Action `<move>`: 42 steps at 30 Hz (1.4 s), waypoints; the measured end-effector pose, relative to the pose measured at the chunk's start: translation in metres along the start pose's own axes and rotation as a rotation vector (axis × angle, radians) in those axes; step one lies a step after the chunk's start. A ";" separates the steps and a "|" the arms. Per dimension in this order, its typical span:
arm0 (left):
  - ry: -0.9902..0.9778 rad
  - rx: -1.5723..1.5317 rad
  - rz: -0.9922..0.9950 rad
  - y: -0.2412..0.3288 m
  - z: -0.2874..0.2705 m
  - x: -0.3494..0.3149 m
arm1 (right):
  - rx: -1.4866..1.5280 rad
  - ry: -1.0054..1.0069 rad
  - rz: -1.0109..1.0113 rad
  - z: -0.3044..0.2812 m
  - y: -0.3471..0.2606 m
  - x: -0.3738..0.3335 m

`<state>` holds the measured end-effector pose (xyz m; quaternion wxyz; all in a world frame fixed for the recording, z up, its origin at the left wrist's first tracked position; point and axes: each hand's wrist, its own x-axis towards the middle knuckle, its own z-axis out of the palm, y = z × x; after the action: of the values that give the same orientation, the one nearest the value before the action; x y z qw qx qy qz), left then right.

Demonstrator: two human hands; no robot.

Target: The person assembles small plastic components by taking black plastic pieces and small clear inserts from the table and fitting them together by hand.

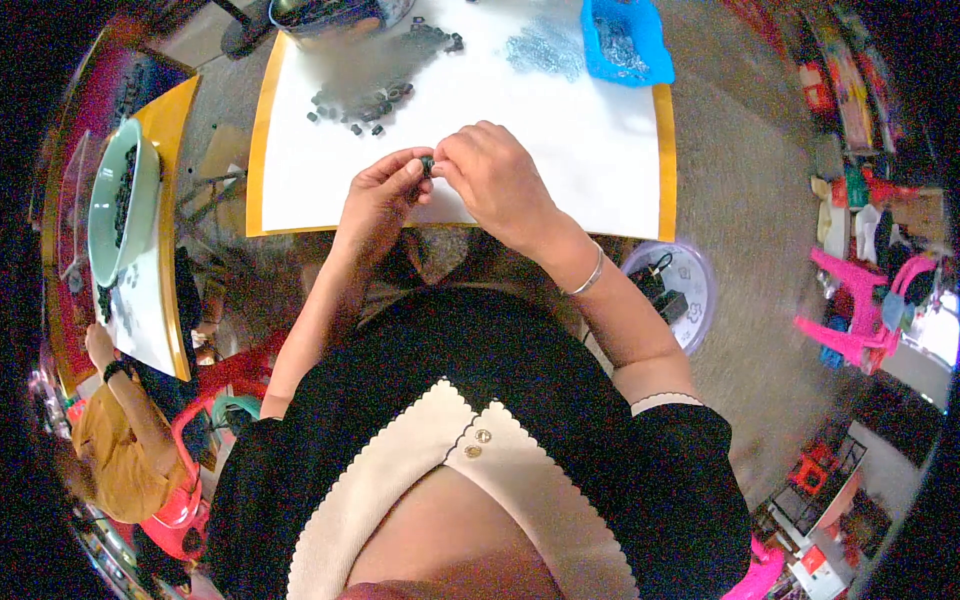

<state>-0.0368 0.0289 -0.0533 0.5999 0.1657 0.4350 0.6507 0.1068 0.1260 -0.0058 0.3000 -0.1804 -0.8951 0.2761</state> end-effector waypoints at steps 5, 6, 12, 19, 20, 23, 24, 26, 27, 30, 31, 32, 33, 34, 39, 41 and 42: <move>0.034 0.110 0.019 0.000 -0.003 -0.002 | -0.090 -0.029 -0.076 0.005 -0.002 0.001; 0.013 0.142 0.024 0.002 -0.004 -0.002 | -0.089 -0.032 -0.082 0.006 -0.002 0.002; -0.144 0.176 -0.125 0.021 -0.013 -0.009 | 0.320 -0.207 0.493 0.003 -0.001 0.000; -0.134 -0.207 -0.088 0.019 -0.032 -0.015 | 0.736 -0.215 0.531 0.024 0.017 0.023; -0.137 -0.235 -0.054 0.019 -0.036 -0.016 | 0.510 -0.118 0.432 0.030 0.017 0.031; -0.069 -0.286 -0.022 0.021 -0.043 -0.024 | 0.019 -0.025 -0.021 0.064 0.034 0.045; -0.064 -0.284 -0.018 0.022 -0.047 -0.026 | -0.031 -0.032 -0.047 0.072 0.033 0.050; -0.032 -0.323 -0.015 0.023 -0.052 -0.030 | -0.082 -0.056 -0.069 0.081 0.033 0.054; -0.027 -0.322 -0.009 0.025 -0.054 -0.032 | -0.136 -0.081 -0.088 0.085 0.033 0.055; 0.018 -0.324 -0.019 0.027 -0.056 -0.036 | -0.129 -0.024 -0.076 0.086 0.029 0.056; 0.045 -0.312 -0.001 0.028 -0.056 -0.036 | -0.126 -0.026 -0.079 0.082 0.025 0.056; 0.070 -0.301 0.015 0.028 -0.055 -0.036 | 0.084 -0.063 0.092 0.075 0.020 0.053; 0.069 -0.302 0.014 0.029 -0.051 -0.034 | 0.290 -0.098 0.265 0.066 0.012 0.051; 0.089 -0.301 0.034 0.032 -0.047 -0.034 | 0.293 -0.100 0.265 0.058 0.004 0.048; 0.077 -0.273 0.043 0.031 -0.027 -0.027 | 0.608 -0.113 0.409 0.028 -0.025 0.034; 0.050 -0.258 0.065 0.030 -0.021 -0.026 | 0.643 -0.044 0.409 0.026 -0.027 0.030; 0.046 -0.253 0.062 0.029 -0.019 -0.026 | 0.634 -0.045 0.384 0.024 -0.028 0.028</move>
<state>-0.0637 0.0011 -0.0341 0.5855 0.0868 0.3579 0.7222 0.0655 0.1086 0.0071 0.2638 -0.2372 -0.7213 0.5949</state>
